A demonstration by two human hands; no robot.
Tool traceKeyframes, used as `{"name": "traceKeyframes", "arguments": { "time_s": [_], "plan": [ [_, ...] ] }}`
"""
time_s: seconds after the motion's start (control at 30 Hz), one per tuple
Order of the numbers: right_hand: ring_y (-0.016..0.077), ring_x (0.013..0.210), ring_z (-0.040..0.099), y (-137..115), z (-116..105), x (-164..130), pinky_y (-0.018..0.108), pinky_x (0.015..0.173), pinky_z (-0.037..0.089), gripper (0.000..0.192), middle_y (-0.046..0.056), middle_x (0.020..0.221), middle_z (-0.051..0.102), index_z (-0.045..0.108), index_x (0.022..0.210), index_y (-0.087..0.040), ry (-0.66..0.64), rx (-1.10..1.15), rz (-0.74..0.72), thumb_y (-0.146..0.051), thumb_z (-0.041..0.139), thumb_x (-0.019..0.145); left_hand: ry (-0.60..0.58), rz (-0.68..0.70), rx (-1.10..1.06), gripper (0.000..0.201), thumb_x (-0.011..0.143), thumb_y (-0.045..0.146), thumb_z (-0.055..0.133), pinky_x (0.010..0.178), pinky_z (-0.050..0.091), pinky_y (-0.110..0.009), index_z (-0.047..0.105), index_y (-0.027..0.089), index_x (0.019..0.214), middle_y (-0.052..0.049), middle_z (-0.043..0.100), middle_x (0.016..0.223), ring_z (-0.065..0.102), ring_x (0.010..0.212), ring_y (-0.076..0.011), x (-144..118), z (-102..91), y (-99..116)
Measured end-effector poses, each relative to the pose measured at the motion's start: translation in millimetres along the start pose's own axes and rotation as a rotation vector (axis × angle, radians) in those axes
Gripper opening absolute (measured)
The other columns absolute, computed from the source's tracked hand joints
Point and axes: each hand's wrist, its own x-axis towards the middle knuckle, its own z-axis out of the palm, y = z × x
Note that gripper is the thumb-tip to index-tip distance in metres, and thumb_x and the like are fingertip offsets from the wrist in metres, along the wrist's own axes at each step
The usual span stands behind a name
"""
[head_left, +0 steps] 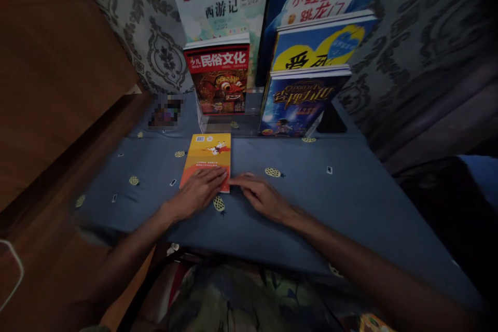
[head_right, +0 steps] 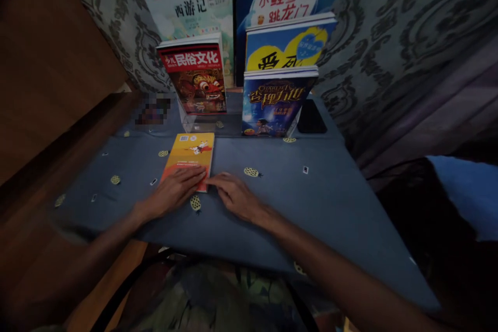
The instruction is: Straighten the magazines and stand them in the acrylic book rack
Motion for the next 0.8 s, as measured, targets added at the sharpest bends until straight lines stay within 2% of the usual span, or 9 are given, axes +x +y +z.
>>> {"name": "traceKeyframes", "arguments": {
  "time_s": [0.1,0.17,0.27,0.4,0.47,0.57,0.67,0.73,0.8],
  "plan": [
    [0.0209,0.100,0.066,-4.0,0.1,1.3,0.041,0.089,0.056,0.042,0.009,0.107,0.073,0.067,0.125,-0.023,-0.002,0.005,0.010,-0.009,0.042,0.094,0.027,-0.003,-0.022,0.043,0.102,0.025,0.042,0.112,0.043,-0.042,0.047,0.018,0.144,-0.012,0.053,0.148,0.046,0.140,-0.0216,-19.0,-0.5,11.0],
    [0.0215,0.100,0.066,-6.4,0.6,1.9,0.041,0.088,0.056,0.039,0.010,0.107,0.074,0.067,0.125,-0.022,0.002,-0.001,0.007,-0.011,0.044,0.095,0.019,0.008,-0.044,0.042,0.103,0.026,0.042,0.112,0.043,-0.042,0.048,0.019,0.143,-0.011,0.055,0.146,0.048,0.139,-0.0214,-26.7,-2.4,10.6],
    [0.0227,0.102,0.066,-7.5,0.7,1.6,0.043,0.088,0.057,0.037,0.010,0.108,0.074,0.067,0.125,-0.022,0.015,-0.037,-0.026,-0.014,0.046,0.096,0.038,-0.017,-0.066,0.039,0.103,0.029,0.041,0.112,0.044,-0.043,0.053,0.021,0.139,-0.010,0.059,0.142,0.054,0.133,-0.0208,-33.5,-6.3,-2.7],
    [0.0256,0.112,0.065,-9.7,0.4,3.0,0.051,0.096,0.052,0.035,0.010,0.111,0.075,0.066,0.125,-0.023,0.001,-0.171,-0.090,-0.015,0.049,0.095,0.171,-0.199,-0.035,0.040,0.103,0.030,0.038,0.110,0.045,-0.049,0.054,0.018,0.138,-0.014,0.059,0.141,0.056,0.130,-0.0246,-45.9,-4.6,-30.1],
    [0.0264,0.119,0.063,-16.4,5.8,8.8,0.055,0.104,0.048,0.035,0.011,0.117,0.074,0.065,0.126,-0.023,-0.040,-0.223,-0.134,-0.017,0.048,0.096,0.237,-0.286,-0.074,0.041,0.103,0.029,0.036,0.109,0.047,-0.048,0.054,0.017,0.138,-0.014,0.059,0.141,0.056,0.130,-0.0243,-55.4,0.9,-40.3],
    [0.0260,0.132,0.055,-35.5,29.5,26.7,0.053,0.113,0.041,0.039,0.014,0.135,0.065,0.058,0.136,-0.019,-0.181,-0.261,-0.181,-0.023,0.046,0.099,0.293,-0.348,-0.183,0.043,0.102,0.027,0.035,0.111,0.046,-0.045,0.051,0.018,0.141,-0.014,0.057,0.143,0.055,0.132,-0.0216,-69.7,10.9,-48.4],
    [0.0294,0.147,0.035,-55.7,65.6,47.5,0.050,0.121,0.033,0.057,0.021,0.152,0.046,0.043,0.148,-0.007,-0.330,-0.296,-0.179,-0.036,0.050,0.099,0.306,-0.346,-0.251,0.047,0.100,0.023,0.037,0.114,0.043,-0.045,0.047,0.018,0.145,-0.014,0.052,0.148,0.049,0.138,-0.0211,-79.1,18.1,-51.6],
    [0.0305,0.151,0.026,-62.3,85.2,55.3,0.050,0.123,0.028,0.069,0.023,0.157,0.037,0.034,0.151,-0.004,-0.372,-0.306,-0.139,-0.042,0.053,0.097,0.305,-0.342,-0.268,0.049,0.098,0.021,0.038,0.115,0.042,-0.045,0.047,0.017,0.146,-0.014,0.052,0.149,0.047,0.140,-0.0212,-81.4,20.2,-52.3],
    [0.0307,0.152,0.023,-61.4,93.9,54.5,0.050,0.124,0.027,0.075,0.024,0.159,0.031,0.029,0.154,-0.004,-0.370,-0.311,-0.110,-0.043,0.055,0.096,0.294,-0.361,-0.268,0.048,0.099,0.022,0.037,0.115,0.042,-0.045,0.048,0.018,0.145,-0.013,0.052,0.148,0.047,0.140,-0.0208,-81.1,21.0,-51.6]
  ]
}}
